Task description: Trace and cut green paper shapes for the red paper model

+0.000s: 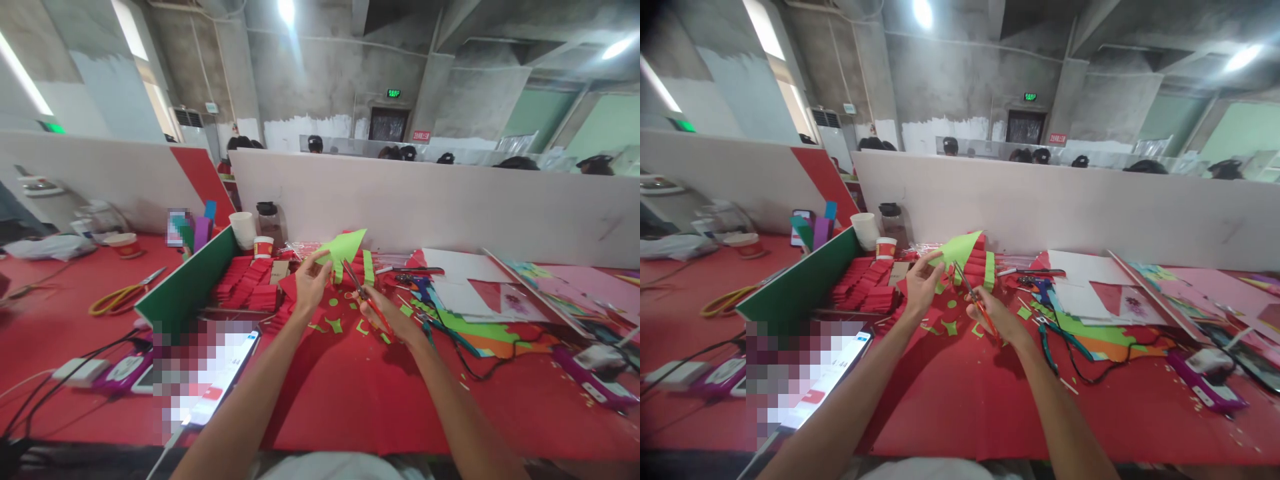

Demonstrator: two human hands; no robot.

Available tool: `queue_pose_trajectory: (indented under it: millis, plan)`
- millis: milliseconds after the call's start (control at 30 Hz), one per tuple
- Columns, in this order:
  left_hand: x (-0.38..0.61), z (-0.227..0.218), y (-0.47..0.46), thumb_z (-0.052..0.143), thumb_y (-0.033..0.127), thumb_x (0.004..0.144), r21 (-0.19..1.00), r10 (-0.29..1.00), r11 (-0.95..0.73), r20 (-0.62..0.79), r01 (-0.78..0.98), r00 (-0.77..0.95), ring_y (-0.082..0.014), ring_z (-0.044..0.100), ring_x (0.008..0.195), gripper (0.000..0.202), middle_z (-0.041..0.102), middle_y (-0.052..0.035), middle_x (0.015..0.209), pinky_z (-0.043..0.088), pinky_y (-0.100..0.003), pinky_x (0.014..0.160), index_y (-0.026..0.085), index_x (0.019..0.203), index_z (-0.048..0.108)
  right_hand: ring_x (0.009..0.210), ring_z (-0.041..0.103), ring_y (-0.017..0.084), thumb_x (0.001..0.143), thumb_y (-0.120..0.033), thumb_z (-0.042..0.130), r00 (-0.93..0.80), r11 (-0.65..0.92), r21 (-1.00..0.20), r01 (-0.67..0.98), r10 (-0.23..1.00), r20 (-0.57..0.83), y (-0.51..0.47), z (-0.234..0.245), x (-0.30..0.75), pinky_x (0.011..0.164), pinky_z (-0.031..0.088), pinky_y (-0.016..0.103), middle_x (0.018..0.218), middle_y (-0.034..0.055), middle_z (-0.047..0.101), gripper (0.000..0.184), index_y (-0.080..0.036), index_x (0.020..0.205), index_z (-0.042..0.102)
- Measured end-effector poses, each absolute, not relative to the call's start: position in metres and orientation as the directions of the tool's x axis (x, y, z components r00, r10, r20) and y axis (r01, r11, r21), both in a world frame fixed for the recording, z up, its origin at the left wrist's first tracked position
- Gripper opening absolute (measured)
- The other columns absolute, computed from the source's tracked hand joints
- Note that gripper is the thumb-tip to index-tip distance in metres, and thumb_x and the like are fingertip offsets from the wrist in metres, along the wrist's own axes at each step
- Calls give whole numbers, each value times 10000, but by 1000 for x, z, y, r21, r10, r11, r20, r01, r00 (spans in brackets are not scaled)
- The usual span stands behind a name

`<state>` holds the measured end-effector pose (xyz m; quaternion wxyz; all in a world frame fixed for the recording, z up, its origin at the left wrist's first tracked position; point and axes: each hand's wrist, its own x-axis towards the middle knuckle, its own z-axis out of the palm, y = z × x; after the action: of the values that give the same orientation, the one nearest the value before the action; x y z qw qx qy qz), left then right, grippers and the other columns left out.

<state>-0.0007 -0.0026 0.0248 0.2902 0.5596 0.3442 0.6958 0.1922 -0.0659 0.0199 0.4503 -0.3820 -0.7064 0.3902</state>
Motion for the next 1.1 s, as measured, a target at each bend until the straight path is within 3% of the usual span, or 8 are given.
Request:
queue_pose_trajectory:
  millis: [133, 367, 633, 933, 1100]
  plan:
    - [2, 26, -5, 701, 449, 816, 798, 780, -602, 585, -13, -222, -88, 365, 508, 453, 416, 62, 574, 355, -213, 489, 175, 1174, 658, 571, 452, 112, 922, -581, 534, -440, 388, -874, 293, 866, 237, -62, 11, 188, 494, 421, 234, 813, -5, 542, 369, -220, 1001, 535]
    - [10, 26, -12, 720, 415, 814, 786, 785, -612, 591, -89, -187, -91, 407, 558, 443, 483, 41, 627, 382, -213, 536, 170, 1179, 668, 524, 503, 112, 965, -634, 393, -384, 355, -896, 267, 892, 239, -63, 3, 175, 496, 464, 233, 692, -33, 505, 441, -206, 997, 496]
    - [19, 27, -22, 687, 417, 846, 788, 786, -615, 608, -38, -111, -82, 406, 542, 402, 563, 19, 681, 351, -214, 514, 169, 1162, 687, 478, 545, 129, 953, -663, 387, -259, 322, -939, 117, 923, 284, -69, 2, 161, 467, 460, 229, 604, -42, 519, 462, -214, 954, 493]
    - [20, 27, -22, 711, 409, 831, 786, 779, -618, 614, 10, -129, -88, 409, 522, 402, 493, 36, 608, 347, -213, 489, 184, 1162, 683, 473, 574, 138, 924, -700, 406, -206, 331, -918, 220, 935, 288, -68, -1, 160, 434, 473, 225, 618, -20, 568, 547, -200, 1085, 558]
    - [20, 27, -24, 700, 396, 842, 786, 779, -619, 616, 16, -117, -87, 394, 524, 377, 477, 35, 617, 349, -208, 482, 185, 1154, 686, 472, 573, 140, 926, -696, 408, -201, 348, -906, 240, 931, 305, -68, -1, 160, 440, 481, 227, 597, -24, 560, 531, -205, 1054, 562]
